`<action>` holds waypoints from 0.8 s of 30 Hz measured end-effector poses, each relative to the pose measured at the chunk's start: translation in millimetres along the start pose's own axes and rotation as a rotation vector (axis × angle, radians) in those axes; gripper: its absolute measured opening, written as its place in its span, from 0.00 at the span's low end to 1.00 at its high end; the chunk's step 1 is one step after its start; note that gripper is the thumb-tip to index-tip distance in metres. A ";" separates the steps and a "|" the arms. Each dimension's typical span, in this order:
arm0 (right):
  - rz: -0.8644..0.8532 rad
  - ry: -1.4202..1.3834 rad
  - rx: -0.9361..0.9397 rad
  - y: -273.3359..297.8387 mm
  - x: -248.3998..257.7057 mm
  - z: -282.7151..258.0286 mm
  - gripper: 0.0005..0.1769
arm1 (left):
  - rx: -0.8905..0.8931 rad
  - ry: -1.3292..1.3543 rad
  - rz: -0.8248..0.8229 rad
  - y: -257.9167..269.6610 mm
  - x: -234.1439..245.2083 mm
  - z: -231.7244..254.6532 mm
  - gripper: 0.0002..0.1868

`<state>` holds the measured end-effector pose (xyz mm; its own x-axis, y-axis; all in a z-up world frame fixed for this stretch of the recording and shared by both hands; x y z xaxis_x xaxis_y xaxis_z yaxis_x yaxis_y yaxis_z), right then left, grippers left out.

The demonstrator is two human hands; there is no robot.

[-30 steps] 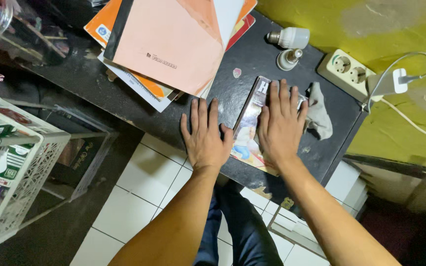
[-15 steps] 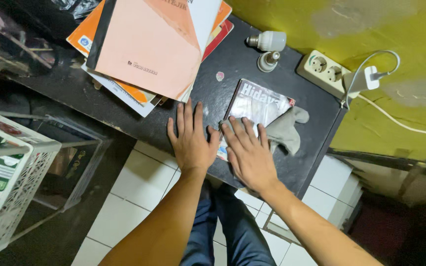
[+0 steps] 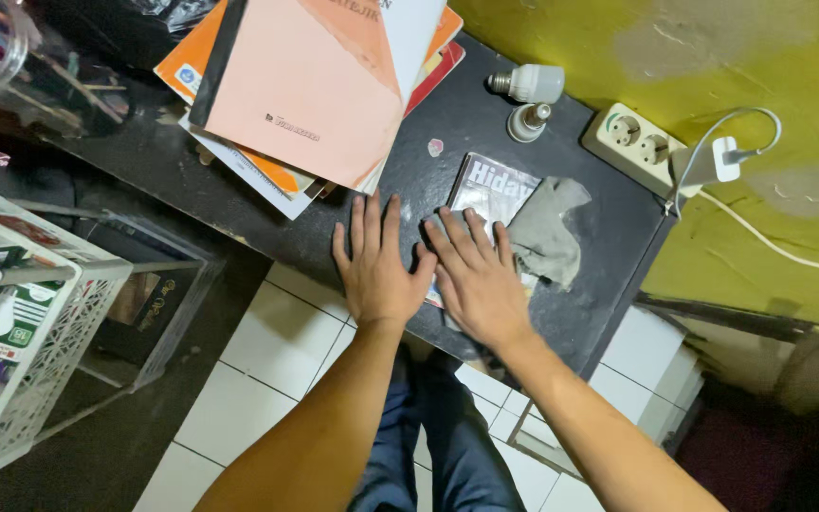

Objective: The person cleans a stack of magazines and a book by hand using a cloth.

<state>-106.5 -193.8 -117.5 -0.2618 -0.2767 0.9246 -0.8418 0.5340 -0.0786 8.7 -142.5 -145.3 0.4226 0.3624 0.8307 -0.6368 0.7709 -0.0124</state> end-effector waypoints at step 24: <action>-0.059 -0.059 0.179 -10.5 13.6 -1.4 0.33 | 0.010 -0.001 0.007 -2.6 5.0 5.9 0.39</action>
<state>-100.5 -202.0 -103.6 -0.2320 -0.3526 0.9066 -0.9257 0.3664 -0.0944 8.6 -145.7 -137.9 0.4175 0.3671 0.8312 -0.6459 0.7633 -0.0127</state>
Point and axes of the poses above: each hand's wrist, its own y-axis away from the middle knuckle, its own x-axis out of the back of the hand, z = x × y, the point moved 9 cm from there along -y, towards the middle knuckle, and after that the axes turned 4 degrees about x, right-handed, at the moved point
